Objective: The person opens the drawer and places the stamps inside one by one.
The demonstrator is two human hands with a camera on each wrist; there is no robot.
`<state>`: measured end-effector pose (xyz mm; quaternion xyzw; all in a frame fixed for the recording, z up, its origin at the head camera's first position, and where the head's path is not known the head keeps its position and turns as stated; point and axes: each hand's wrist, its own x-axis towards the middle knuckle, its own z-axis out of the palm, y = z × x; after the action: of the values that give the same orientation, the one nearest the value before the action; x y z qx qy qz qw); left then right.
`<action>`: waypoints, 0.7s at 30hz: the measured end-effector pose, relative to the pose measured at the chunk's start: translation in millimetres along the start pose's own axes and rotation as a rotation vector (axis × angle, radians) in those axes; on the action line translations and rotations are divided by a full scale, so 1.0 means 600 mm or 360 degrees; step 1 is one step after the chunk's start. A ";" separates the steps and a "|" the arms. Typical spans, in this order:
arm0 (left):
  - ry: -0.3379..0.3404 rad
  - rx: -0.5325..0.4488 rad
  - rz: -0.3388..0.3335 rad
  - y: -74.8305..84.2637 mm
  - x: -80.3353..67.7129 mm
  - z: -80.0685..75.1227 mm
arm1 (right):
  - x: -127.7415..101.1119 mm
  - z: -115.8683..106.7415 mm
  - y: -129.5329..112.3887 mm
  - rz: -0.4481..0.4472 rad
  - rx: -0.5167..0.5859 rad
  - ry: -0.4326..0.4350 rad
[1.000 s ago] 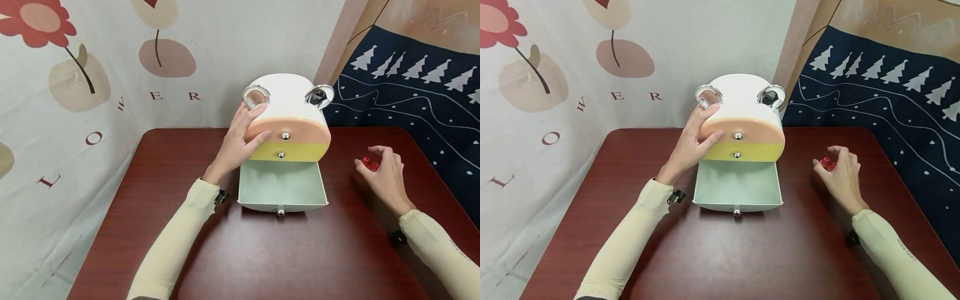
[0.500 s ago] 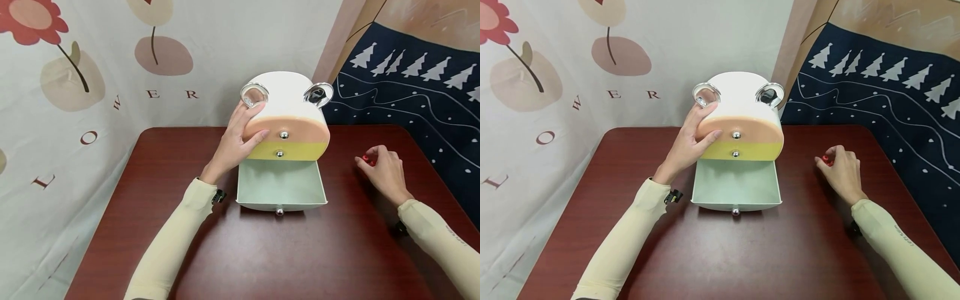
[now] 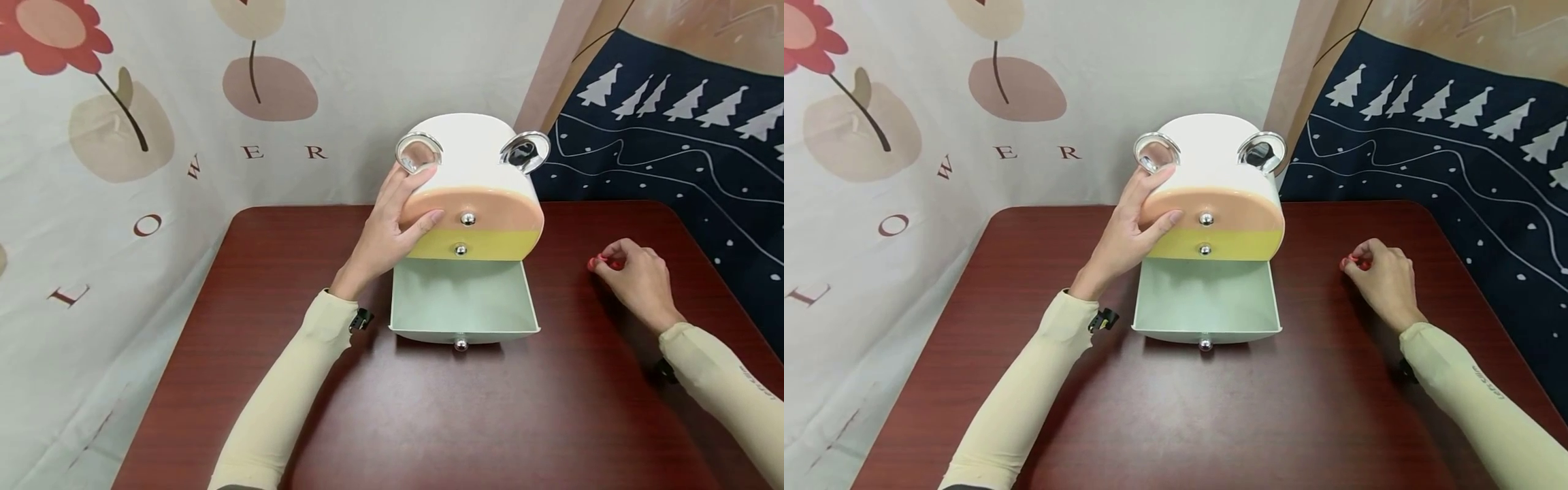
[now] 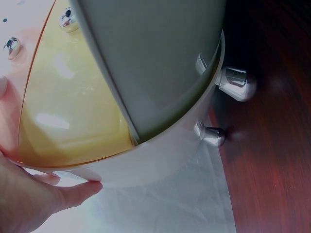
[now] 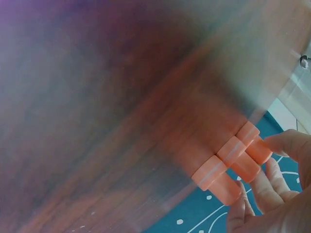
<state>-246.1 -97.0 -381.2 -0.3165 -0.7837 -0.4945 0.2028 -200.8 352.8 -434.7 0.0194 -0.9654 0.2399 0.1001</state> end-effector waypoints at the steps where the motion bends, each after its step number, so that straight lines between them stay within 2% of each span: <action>1: 0.0001 0.0000 0.0000 0.000 0.000 0.001 | -0.001 -0.001 0.000 -0.0005 0.0000 0.0004; 12: 0.0006 -0.0012 0.0038 0.001 0.000 0.002 | -0.018 -0.002 -0.019 -0.0111 0.0069 0.0156; 21: -0.0011 -0.0004 -0.0007 0.002 -0.001 -0.003 | -0.040 -0.017 -0.079 -0.0182 0.0201 0.0287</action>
<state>-244.7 -98.3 -380.3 -0.3169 -0.7844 -0.4948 0.1987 -171.5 315.5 -408.7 0.0590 -0.9328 0.2949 0.1986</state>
